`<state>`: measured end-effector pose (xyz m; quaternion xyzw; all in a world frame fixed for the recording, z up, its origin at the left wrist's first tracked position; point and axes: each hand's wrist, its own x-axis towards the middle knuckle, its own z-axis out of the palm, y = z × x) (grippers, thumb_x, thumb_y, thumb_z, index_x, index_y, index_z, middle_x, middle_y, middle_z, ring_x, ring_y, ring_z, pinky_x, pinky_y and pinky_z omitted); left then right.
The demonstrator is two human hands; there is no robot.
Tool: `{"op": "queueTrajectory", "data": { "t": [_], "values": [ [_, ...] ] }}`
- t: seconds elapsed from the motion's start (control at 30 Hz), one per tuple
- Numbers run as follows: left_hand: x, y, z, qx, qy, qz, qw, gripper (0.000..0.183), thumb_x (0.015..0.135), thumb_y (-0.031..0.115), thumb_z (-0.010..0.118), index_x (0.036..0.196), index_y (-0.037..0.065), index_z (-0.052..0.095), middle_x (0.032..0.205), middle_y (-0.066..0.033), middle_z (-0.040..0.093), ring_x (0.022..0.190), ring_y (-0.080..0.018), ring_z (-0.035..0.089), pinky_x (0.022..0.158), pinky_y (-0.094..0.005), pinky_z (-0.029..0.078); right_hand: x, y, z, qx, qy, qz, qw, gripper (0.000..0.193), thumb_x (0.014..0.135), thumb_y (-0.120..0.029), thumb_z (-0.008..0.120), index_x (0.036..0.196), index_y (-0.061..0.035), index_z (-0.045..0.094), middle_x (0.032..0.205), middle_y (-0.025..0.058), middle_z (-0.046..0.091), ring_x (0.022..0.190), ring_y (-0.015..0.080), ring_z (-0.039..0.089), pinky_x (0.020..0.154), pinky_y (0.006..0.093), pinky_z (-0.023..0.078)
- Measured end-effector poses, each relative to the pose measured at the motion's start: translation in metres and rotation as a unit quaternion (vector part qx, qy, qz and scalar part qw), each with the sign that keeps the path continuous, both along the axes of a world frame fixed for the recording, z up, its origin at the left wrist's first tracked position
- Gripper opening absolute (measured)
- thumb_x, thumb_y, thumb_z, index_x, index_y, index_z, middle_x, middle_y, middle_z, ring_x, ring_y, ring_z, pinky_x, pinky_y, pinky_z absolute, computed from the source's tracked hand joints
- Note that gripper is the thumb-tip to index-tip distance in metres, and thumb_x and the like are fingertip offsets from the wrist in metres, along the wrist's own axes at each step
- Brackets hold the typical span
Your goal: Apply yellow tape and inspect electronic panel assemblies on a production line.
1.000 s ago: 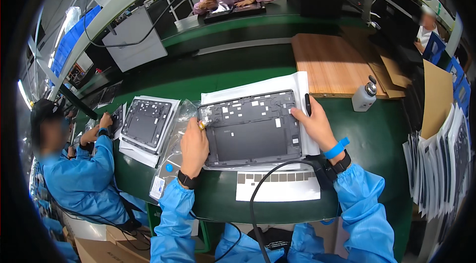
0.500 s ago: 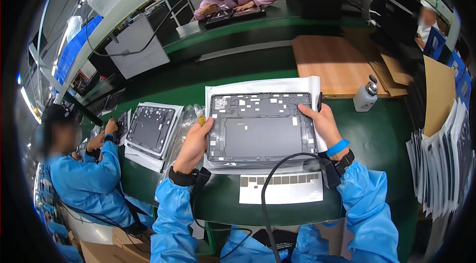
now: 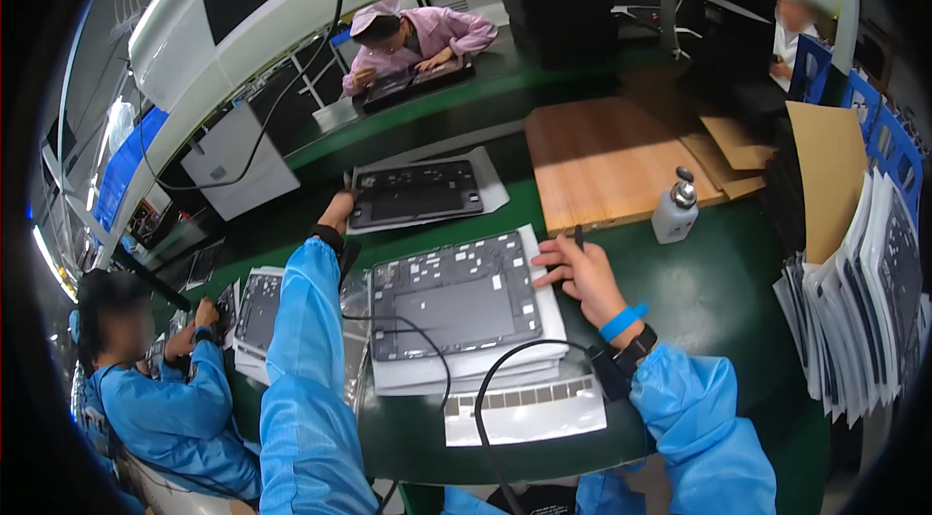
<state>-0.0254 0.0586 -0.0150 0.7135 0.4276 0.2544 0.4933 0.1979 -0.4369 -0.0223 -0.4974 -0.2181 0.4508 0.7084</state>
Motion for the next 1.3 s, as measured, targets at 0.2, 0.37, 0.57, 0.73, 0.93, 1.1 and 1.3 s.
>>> {"op": "queueTrajectory", "data": {
  "t": [0.2,0.37,0.57,0.73,0.93,1.1,1.3],
  "values": [
    [0.015,-0.033,0.012,-0.064,-0.069,-0.027,0.995,0.027,0.101,0.023,0.048,0.117,0.002,0.054,0.086,-0.0009,0.058,0.067,-0.0157,0.053,0.06,-0.0319,0.043,0.004,-0.006,0.001,-0.013,-0.089,-0.072,0.993,0.036,0.1,-0.029,0.048,0.111,0.0022,0.061,0.096,0.0128,0.07,0.07,0.018,0.07,0.048,0.0229,0.034],
    [0.003,-0.276,0.108,-0.22,-0.183,-0.241,0.927,0.045,0.097,0.019,0.058,0.136,0.005,0.038,0.072,0.0034,0.04,0.058,-0.007,0.036,0.051,-0.0232,0.03,-0.012,-0.02,0.049,0.072,-0.219,-0.098,0.968,0.026,0.096,-0.02,0.06,0.102,0.0036,0.069,0.083,0.0078,0.068,0.061,0.0128,0.061,0.06,0.024,0.048],
    [-0.03,-0.402,0.104,-0.327,-0.102,-0.383,0.858,0.034,0.092,0.01,0.065,0.12,0.005,0.048,0.077,0.0008,0.047,0.062,-0.008,0.044,0.054,-0.0253,0.034,-0.105,-0.021,0.093,0.16,-0.354,0.089,0.917,0.021,0.082,-0.01,0.077,0.1,0.0008,0.072,0.104,0.0066,0.059,0.089,0.0142,0.058,0.074,0.0265,0.048],
    [-0.045,-0.402,0.072,-0.167,-0.112,-0.494,0.846,0.035,0.092,0.02,0.069,0.116,0.001,0.052,0.098,-0.0046,0.053,0.081,-0.0132,0.053,0.07,-0.0256,0.045,-0.119,-0.025,0.081,0.156,-0.369,0.13,0.907,0.018,0.082,-0.006,0.076,0.097,0.0011,0.07,0.102,0.0073,0.06,0.091,0.0159,0.06,0.079,0.028,0.049],
    [-0.088,-0.292,0.034,0.407,0.087,-0.329,0.848,0.073,0.082,0.041,0.075,0.143,0.013,0.046,0.138,-0.0193,0.044,0.124,-0.0398,0.043,0.101,-0.0511,0.039,-0.078,0.014,0.115,-0.044,-0.278,0.163,0.946,0.02,0.094,-0.015,0.064,0.105,0.001,0.059,0.078,0.0071,0.069,0.059,0.0107,0.061,0.054,0.0244,0.048],
    [-0.091,-0.318,0.015,0.455,0.208,-0.305,0.81,0.067,0.081,0.054,0.067,0.139,0.024,0.052,0.152,-0.0221,0.028,0.138,-0.0525,0.025,0.109,-0.0673,0.025,-0.061,0.095,0.088,-0.149,-0.453,0.164,0.864,0.022,0.09,-0.021,0.068,0.094,0.0011,0.069,0.072,0.0039,0.069,0.056,0.0065,0.056,0.049,0.0233,0.041],
    [-0.088,-0.318,0.013,0.475,0.182,-0.294,0.809,0.064,0.082,0.055,0.067,0.136,0.023,0.055,0.149,-0.0218,0.033,0.136,-0.0503,0.029,0.107,-0.0657,0.029,-0.062,0.141,0.046,-0.146,-0.563,0.106,0.807,0.02,0.083,-0.021,0.071,0.083,-0.0004,0.073,0.065,0.0058,0.069,0.061,0.0132,0.063,0.059,0.0294,0.047]
  ]
}}
